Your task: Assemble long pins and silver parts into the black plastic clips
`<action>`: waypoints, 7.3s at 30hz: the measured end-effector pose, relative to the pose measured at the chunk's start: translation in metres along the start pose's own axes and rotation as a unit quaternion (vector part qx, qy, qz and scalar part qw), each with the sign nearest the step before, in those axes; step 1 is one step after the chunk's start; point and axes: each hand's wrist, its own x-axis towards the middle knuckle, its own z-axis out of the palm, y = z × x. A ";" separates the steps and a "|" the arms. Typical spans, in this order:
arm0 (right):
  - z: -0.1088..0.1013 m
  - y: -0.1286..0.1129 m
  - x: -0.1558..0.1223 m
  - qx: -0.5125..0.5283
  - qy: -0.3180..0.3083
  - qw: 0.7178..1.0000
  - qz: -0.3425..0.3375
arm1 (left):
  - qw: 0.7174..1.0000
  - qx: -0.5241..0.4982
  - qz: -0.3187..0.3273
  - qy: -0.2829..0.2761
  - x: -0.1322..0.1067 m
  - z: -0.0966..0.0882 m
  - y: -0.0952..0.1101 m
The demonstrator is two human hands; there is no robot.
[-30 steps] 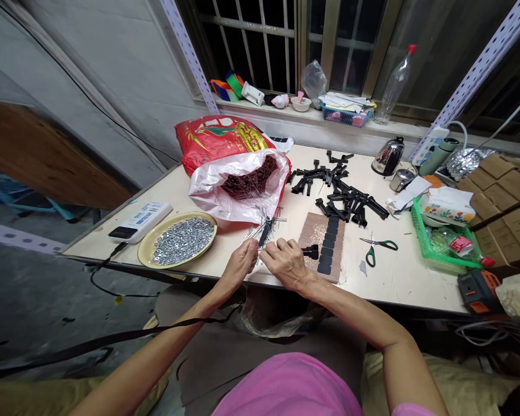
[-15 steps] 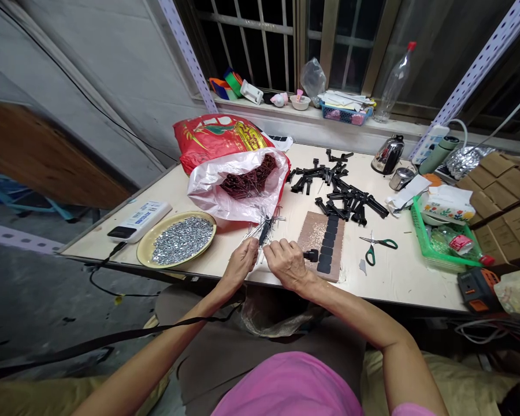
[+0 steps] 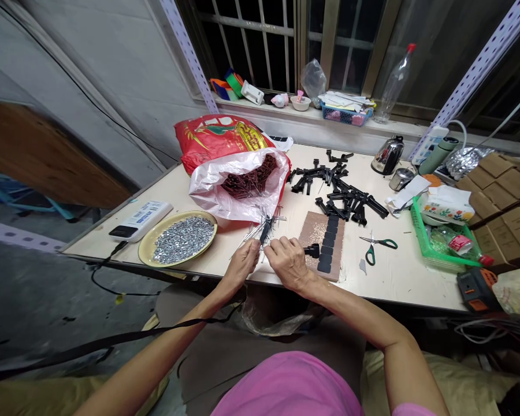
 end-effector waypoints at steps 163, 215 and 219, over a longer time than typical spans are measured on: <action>-0.035 0.034 -0.015 0.028 0.063 0.996 0.052 | 0.967 0.090 0.235 0.041 -0.015 0.026 0.027; -0.075 0.175 -0.140 -0.052 -0.386 0.857 0.339 | 0.792 -0.423 -0.273 -0.344 0.003 0.047 0.048; -0.072 0.172 -0.141 -0.094 -0.385 0.851 0.344 | 0.804 -0.414 -0.275 -0.326 0.003 0.050 0.049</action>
